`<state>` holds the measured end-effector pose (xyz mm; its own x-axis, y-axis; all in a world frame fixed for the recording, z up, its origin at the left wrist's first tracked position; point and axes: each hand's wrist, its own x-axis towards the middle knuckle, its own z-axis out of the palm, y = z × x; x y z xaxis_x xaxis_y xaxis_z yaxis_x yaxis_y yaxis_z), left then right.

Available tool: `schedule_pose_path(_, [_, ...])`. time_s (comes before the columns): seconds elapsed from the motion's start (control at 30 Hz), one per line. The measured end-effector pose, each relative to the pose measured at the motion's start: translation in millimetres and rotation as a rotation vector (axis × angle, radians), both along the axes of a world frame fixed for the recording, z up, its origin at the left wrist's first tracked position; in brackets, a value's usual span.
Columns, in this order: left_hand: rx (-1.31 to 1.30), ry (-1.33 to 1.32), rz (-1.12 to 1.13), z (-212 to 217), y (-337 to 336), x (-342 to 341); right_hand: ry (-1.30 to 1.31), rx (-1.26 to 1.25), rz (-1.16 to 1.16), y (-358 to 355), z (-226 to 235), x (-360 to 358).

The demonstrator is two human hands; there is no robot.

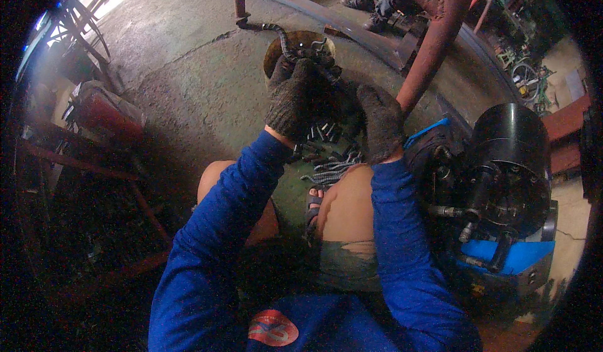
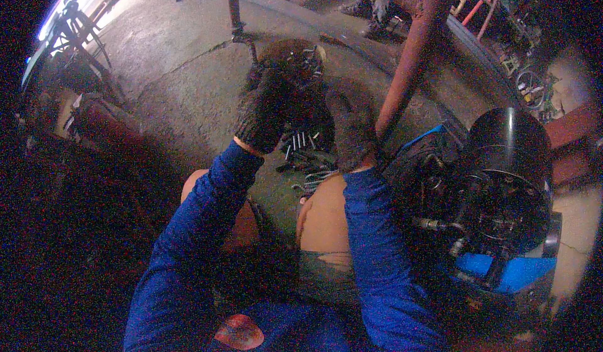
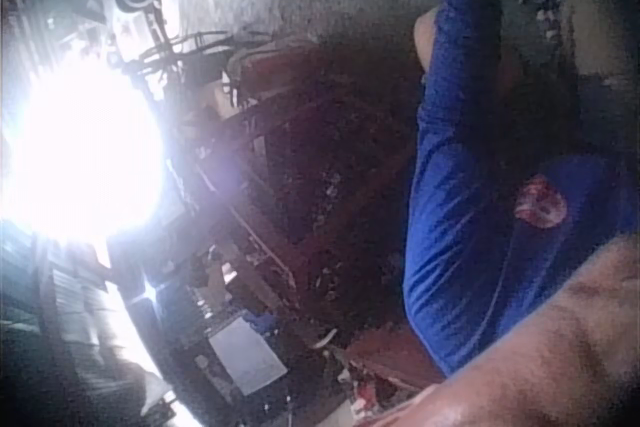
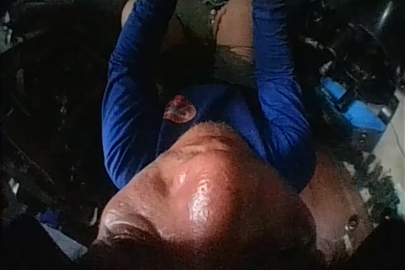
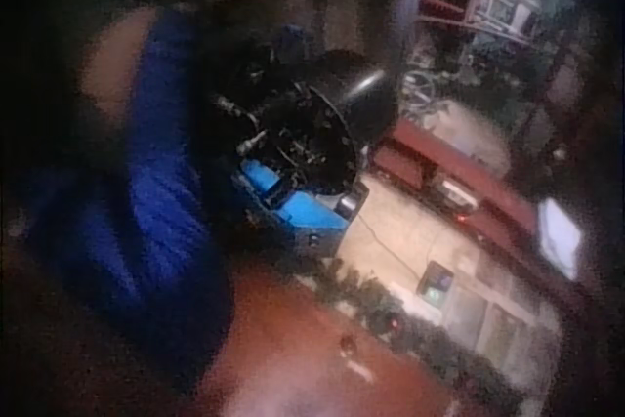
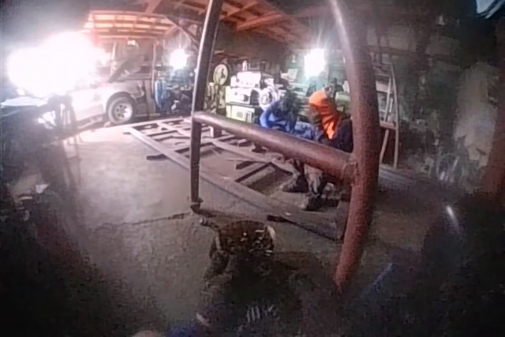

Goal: The person sits on the floor of a workshop and assembles metal components by hand. They pick up a metal rod and a curved metal piece, fit them together, and then place the assembled unit into a blue machine. The person repeats this process, handling the parts one at a time.

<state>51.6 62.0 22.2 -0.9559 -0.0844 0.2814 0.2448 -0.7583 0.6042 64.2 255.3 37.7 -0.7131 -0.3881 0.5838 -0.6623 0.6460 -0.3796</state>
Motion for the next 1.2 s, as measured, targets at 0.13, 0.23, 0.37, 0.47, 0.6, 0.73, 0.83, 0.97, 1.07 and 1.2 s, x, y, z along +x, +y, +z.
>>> schedule_pose_path(0.13, [0.031,-0.101,-0.011,5,0,1,-0.381,-0.384,0.015,-9,3,4])
schedule_pose_path(0.23, [0.012,-0.044,0.042,-2,3,-3,-0.218,-0.248,-0.043,-6,-5,-2])
schedule_pose_path(0.37, [0.038,-0.026,0.056,-3,5,-5,0.030,0.033,-0.061,2,-5,-1])
schedule_pose_path(0.47, [0.037,-0.093,0.004,5,1,0,-0.280,-0.247,0.002,-4,0,2])
schedule_pose_path(0.6, [0.054,-0.115,-0.026,-2,1,-6,-0.429,-0.343,-0.021,-4,-8,-5])
schedule_pose_path(0.73, [0.080,-0.117,-0.056,-10,1,-9,-0.254,-0.128,-0.031,7,-20,-11])
schedule_pose_path(0.83, [-0.004,-0.061,-0.014,-7,2,-8,-0.079,0.041,-0.026,23,-31,-17])
schedule_pose_path(0.97, [0.030,-0.077,-0.025,1,-1,-3,-0.440,-0.421,0.054,-10,1,6])
schedule_pose_path(1.07, [0.089,-0.130,-0.055,2,0,-3,-0.358,-0.280,0.029,-10,8,7])
schedule_pose_path(1.2, [-0.066,-0.040,0.067,3,1,0,-0.415,-0.347,0.031,-12,9,7])
